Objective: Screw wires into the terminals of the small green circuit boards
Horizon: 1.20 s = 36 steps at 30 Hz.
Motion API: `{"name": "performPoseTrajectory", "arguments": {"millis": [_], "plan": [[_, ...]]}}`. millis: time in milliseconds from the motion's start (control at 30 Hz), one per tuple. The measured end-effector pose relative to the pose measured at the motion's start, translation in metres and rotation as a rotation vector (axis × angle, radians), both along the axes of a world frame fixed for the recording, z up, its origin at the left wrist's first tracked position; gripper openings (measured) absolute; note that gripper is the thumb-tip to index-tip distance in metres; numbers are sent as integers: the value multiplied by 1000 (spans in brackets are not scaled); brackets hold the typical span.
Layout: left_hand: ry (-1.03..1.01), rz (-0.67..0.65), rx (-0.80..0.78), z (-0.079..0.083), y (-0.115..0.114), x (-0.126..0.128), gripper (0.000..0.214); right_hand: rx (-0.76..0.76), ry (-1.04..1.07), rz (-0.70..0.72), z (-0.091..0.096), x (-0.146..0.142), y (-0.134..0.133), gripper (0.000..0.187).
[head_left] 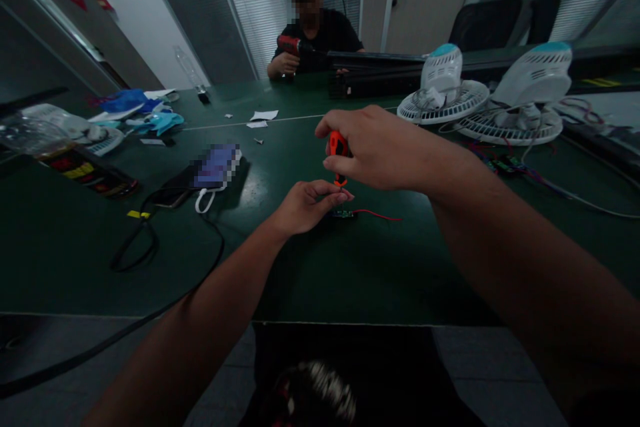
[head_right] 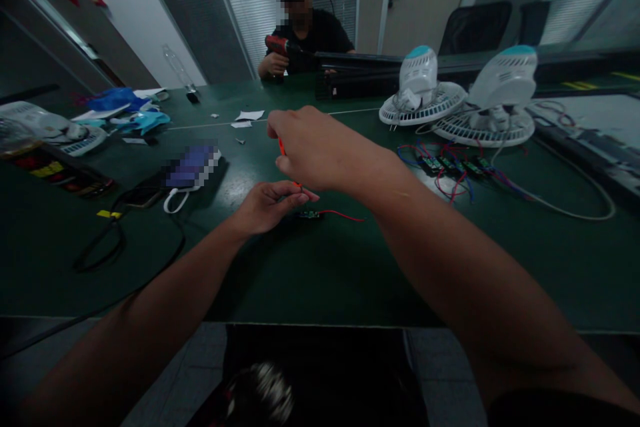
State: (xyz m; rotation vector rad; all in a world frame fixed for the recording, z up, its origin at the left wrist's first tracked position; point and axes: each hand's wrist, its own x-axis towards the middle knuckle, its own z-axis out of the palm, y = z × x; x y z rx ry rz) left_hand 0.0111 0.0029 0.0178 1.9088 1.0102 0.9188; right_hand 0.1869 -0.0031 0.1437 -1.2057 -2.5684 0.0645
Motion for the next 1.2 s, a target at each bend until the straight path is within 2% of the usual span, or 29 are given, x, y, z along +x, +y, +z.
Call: {"name": "performPoseTrajectory", "arguments": {"millis": [133, 433, 933, 1200], "plan": [[-20, 10, -27, -1, 1, 1, 19, 7, 45, 9, -2, 1, 1, 52], [18, 44, -25, 0, 1, 1, 18, 30, 20, 6, -3, 1, 4, 45], [21, 58, 12, -3, 3, 0, 21, 23, 12, 10, -3, 1, 3, 47], [38, 72, 16, 0, 3, 0, 15, 2, -3, 4, -1, 0, 1, 47]]}}
